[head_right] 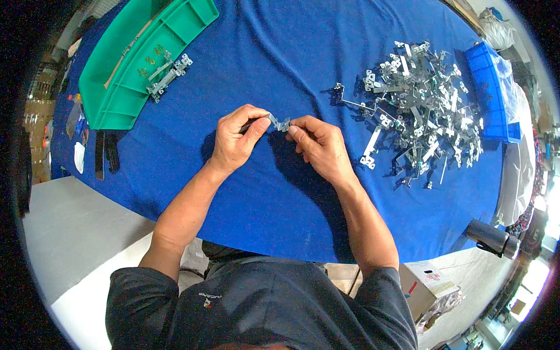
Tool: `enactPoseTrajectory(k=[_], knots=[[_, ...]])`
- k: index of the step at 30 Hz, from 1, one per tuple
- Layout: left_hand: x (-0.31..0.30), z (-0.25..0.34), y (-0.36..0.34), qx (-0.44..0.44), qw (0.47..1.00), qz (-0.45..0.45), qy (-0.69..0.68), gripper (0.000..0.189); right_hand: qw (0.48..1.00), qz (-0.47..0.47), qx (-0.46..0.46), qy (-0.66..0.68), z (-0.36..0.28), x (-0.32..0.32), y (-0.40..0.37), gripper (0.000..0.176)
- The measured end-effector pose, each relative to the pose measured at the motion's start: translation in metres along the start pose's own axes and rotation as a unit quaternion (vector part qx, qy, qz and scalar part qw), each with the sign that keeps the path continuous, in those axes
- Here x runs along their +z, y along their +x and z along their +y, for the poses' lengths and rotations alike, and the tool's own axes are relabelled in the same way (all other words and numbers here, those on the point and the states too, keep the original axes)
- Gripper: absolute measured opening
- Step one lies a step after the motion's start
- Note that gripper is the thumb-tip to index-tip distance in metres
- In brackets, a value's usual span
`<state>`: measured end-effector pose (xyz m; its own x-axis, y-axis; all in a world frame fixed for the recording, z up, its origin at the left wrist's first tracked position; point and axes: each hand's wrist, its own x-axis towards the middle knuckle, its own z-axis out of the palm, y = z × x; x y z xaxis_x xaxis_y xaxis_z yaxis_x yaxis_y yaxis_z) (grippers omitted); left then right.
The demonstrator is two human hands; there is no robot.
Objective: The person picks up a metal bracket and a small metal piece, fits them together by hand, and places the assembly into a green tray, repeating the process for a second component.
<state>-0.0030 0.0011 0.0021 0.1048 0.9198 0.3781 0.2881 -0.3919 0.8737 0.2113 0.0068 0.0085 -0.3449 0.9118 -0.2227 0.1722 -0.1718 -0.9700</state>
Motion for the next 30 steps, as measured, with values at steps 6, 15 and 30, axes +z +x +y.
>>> enactPoseTrajectory(k=[6, 15, 30], knots=[[0.0040, -0.0014, -0.0004, 0.063, 0.998, 0.013, 0.022, 0.010, 1.000, 0.002, 0.002, 0.011, 0.0011, -0.0017, -0.0001, 0.021], [0.0023, -0.0030, -0.0003, 0.026, 0.999, 0.026, 0.022, 0.013, 1.000, -0.009, 0.002, 0.020, -0.0006, -0.0025, -0.0009, 0.021], [0.0028, -0.0005, -0.0004, 0.031, 0.999, 0.020, 0.019, 0.011, 1.000, 0.001, -0.016, 0.019, 0.0017, -0.0014, -0.0002, 0.022]])
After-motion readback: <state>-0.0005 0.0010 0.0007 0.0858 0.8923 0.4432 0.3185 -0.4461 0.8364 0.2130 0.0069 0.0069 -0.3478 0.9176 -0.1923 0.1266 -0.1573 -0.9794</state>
